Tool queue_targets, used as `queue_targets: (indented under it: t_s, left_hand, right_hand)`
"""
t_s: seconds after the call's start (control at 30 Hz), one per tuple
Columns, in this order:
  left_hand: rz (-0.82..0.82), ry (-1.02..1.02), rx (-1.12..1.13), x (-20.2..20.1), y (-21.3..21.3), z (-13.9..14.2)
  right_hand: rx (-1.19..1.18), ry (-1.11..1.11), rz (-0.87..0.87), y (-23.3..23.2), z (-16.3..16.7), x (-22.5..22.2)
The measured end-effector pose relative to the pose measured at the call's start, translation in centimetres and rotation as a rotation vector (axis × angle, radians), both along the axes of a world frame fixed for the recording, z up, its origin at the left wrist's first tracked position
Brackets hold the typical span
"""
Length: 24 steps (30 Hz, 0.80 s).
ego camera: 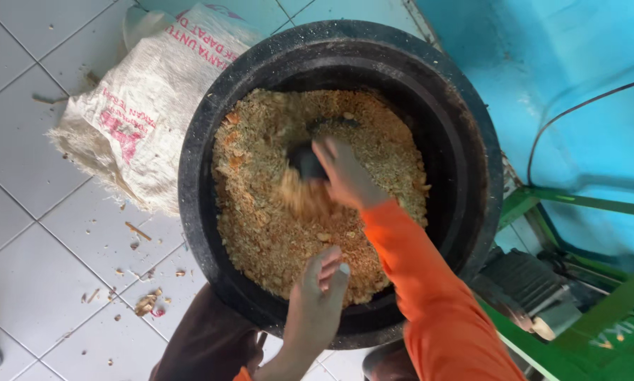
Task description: The person sits on the floor beside a green grinding machine and scoops crushed material from a large black basin into the machine's green tray, using a metal spoon to push the material into the machine while ground output collects in a second basin.
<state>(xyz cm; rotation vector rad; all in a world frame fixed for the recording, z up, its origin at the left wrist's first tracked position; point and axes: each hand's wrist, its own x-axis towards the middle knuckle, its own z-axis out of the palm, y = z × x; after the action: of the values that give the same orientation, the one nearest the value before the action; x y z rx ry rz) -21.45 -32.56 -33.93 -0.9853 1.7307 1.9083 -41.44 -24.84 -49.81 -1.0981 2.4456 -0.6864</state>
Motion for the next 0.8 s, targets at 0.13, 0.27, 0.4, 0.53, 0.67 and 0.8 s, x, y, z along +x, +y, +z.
queue_targets:
  t_s: [0.13, 0.27, 0.4, 0.53, 0.67, 0.8]
  left_hand:
    - [0.016, 0.004, 0.005, 0.4, -0.5, 0.3]
    - [0.021, -0.112, 0.106, 0.8, -1.3, 0.5]
    - [0.108, -0.046, 0.08, 0.7, -1.6, -0.1]
    - [0.134, -0.159, 0.072, 0.7, -1.9, -1.0]
    - [0.21, 0.058, 0.126, 1.0, -1.7, -0.6]
    - [0.091, 0.013, -0.001, 0.5, -1.4, 0.0]
  right_hand:
    - [0.047, 0.04, 0.136, 6.6, 2.7, 3.8]
    - [0.171, 0.101, -0.407, 10.2, 1.7, -0.3]
    - [0.396, 0.09, -0.952, 5.8, -2.7, -7.0]
    - [0.118, -0.1, -0.903, -5.0, -8.7, -9.5]
    - [0.02, -0.075, -0.563, -8.8, -8.2, -6.4]
    - [0.083, -0.145, -0.158, -5.5, -3.3, -3.9]
